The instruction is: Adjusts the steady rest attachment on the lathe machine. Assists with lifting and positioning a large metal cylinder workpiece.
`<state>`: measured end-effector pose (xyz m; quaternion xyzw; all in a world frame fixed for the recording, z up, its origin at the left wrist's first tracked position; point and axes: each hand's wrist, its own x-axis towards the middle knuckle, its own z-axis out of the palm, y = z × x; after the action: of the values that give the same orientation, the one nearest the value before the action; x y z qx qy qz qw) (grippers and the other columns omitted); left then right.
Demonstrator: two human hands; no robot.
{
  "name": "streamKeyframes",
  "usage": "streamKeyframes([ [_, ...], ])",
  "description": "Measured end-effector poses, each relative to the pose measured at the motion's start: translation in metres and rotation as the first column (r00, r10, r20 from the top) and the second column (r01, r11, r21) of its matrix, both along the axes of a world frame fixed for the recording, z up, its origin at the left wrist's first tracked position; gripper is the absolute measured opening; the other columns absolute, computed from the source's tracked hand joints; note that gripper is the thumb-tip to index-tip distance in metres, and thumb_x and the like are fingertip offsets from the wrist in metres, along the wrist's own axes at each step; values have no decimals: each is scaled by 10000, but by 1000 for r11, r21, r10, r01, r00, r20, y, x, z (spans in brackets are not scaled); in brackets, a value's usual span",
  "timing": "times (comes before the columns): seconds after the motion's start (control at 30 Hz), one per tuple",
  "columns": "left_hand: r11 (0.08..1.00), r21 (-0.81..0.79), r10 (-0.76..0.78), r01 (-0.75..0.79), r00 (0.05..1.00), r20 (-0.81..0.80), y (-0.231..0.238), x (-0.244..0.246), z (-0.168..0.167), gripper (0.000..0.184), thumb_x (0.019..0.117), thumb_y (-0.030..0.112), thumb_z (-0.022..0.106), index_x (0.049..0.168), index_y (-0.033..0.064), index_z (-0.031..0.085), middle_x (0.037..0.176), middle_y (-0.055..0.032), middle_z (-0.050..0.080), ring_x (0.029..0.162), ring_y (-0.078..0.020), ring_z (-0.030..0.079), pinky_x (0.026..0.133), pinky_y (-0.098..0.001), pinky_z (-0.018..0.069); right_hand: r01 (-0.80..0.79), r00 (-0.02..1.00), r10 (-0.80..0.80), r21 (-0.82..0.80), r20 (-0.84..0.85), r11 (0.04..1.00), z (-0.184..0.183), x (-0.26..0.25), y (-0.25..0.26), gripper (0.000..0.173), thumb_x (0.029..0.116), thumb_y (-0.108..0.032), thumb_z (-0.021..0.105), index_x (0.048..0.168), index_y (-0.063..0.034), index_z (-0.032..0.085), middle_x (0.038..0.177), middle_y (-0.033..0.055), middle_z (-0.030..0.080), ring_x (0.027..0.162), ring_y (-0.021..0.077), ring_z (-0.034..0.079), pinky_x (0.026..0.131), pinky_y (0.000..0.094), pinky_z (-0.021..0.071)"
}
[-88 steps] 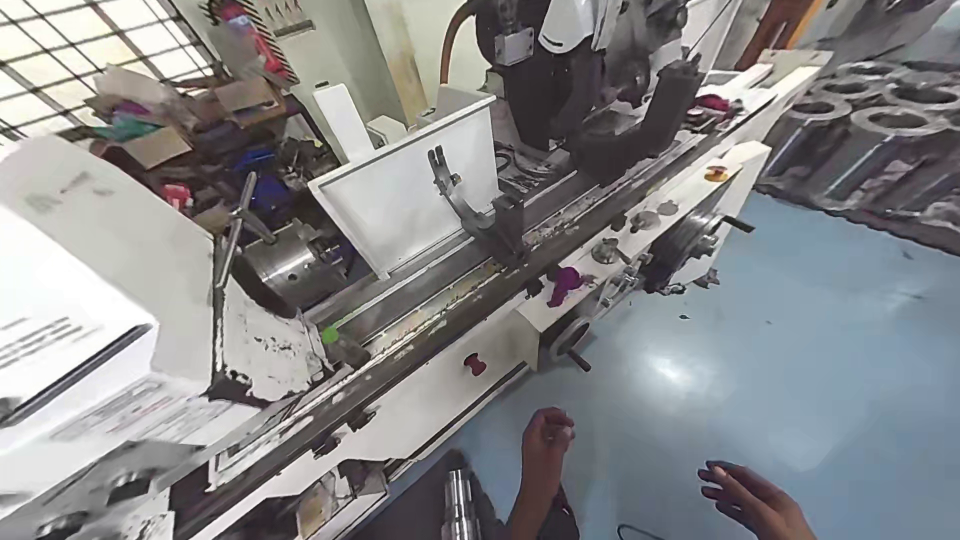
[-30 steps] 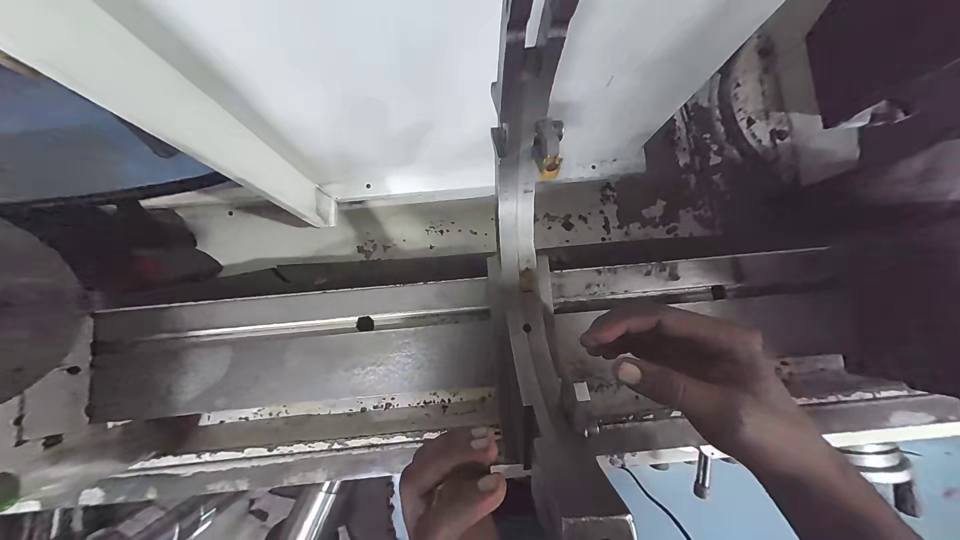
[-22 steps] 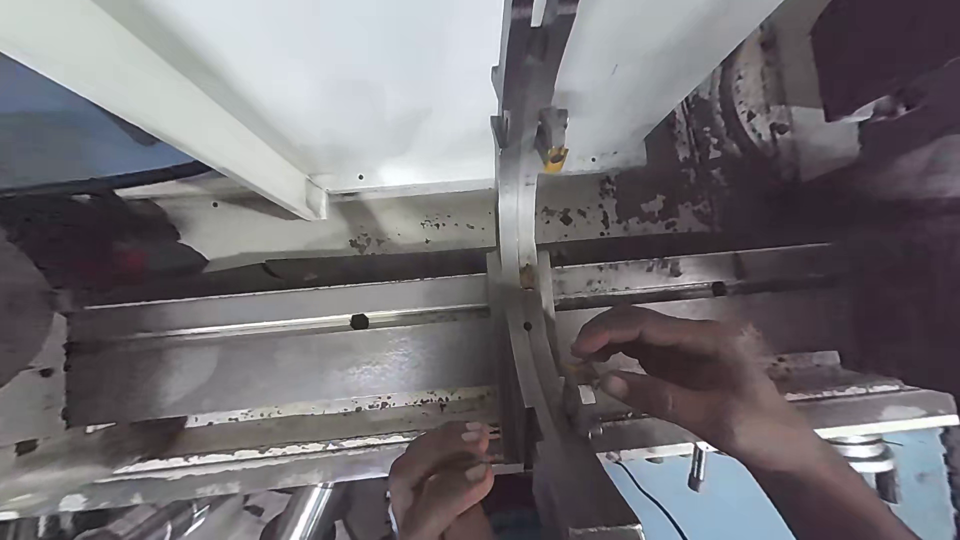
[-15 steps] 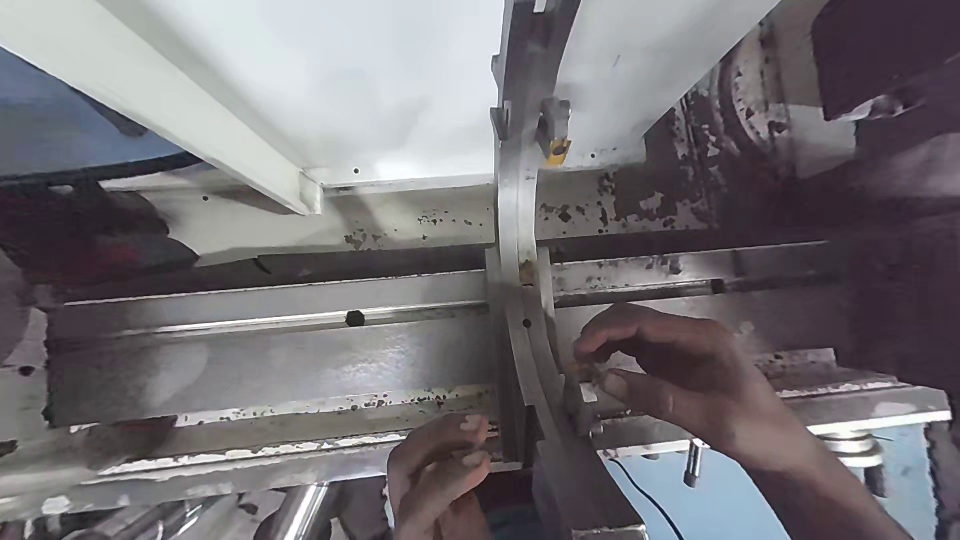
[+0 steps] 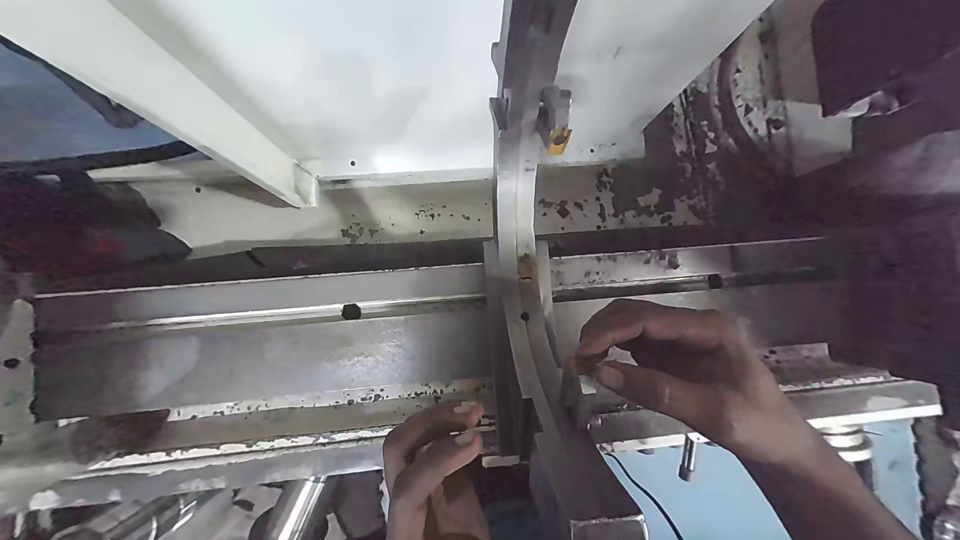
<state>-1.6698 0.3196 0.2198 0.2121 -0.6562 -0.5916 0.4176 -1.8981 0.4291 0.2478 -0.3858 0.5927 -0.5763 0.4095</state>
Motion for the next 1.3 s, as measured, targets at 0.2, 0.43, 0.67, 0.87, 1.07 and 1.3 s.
streamKeyframes([
  [0.2, 1000, 21, 3, -3, 1000, -5, -1, -1, 0, 501, 936, 585, 629, 1298, 239, 639, 1299, 74, 589, 1175, -126, 598, 952, -288, 533, -4, 999, 3, -4, -43, 1000, 1, 0, -1, 146, 934, -146, 711, 1053, -74, 755, 1022, 40, 733, 939, 148, 710, 847, 307, 625],
  [0.43, 999, 35, 9, -9, 1000, -17, -1, -3, -1, 498, 927, 582, 645, 1279, 230, 647, 1283, 71, 597, 1164, -127, 604, 943, -288, 539, -25, 998, 25, -1, -53, 1000, 4, -2, 0, 145, 934, -141, 715, 1052, -68, 758, 1027, 41, 729, 962, 153, 706, 854, 305, 624],
  [0.67, 999, 35, -6, 7, 1000, -27, -4, -1, -1, 501, 929, 577, 645, 1293, 231, 641, 1291, 60, 601, 1176, -138, 601, 960, -301, 535, -63, 989, 63, 7, -133, 998, 9, -9, 0, 266, 950, -269, 723, 1160, -105, 727, 1097, 21, 703, 1012, 160, 676, 888, 331, 602],
  [0.87, 1000, 31, 7, -6, 1000, -23, -6, 3, -3, 503, 932, 578, 642, 1297, 232, 640, 1290, 62, 604, 1166, -135, 605, 939, -296, 540, -28, 973, 33, 25, -230, 999, 21, -18, -2, 214, 949, -151, 638, 1118, -117, 764, 1139, 17, 690, 1051, 157, 666, 876, 298, 604],
  [1.07, 999, 38, 4, -3, 1000, -27, -7, 7, -3, 494, 943, 571, 629, 1305, 234, 637, 1291, 67, 597, 1170, -133, 599, 949, -296, 534, -93, 952, 103, 51, -287, 994, 23, -15, -8, 191, 962, -110, 605, 1020, -99, 786, 1120, 28, 696, 1018, 148, 681, 852, 284, 622],
  [1.3, 999, 36, -5, 6, 999, -33, -9, 11, -5, 503, 942, 572, 630, 1306, 225, 636, 1300, 59, 594, 1160, -137, 605, 943, -298, 538, -109, 958, 119, 53, -260, 993, 21, -14, -9, 185, 958, -101, 607, 1009, -106, 784, 1106, 32, 702, 993, 156, 691, 838, 300, 632],
])
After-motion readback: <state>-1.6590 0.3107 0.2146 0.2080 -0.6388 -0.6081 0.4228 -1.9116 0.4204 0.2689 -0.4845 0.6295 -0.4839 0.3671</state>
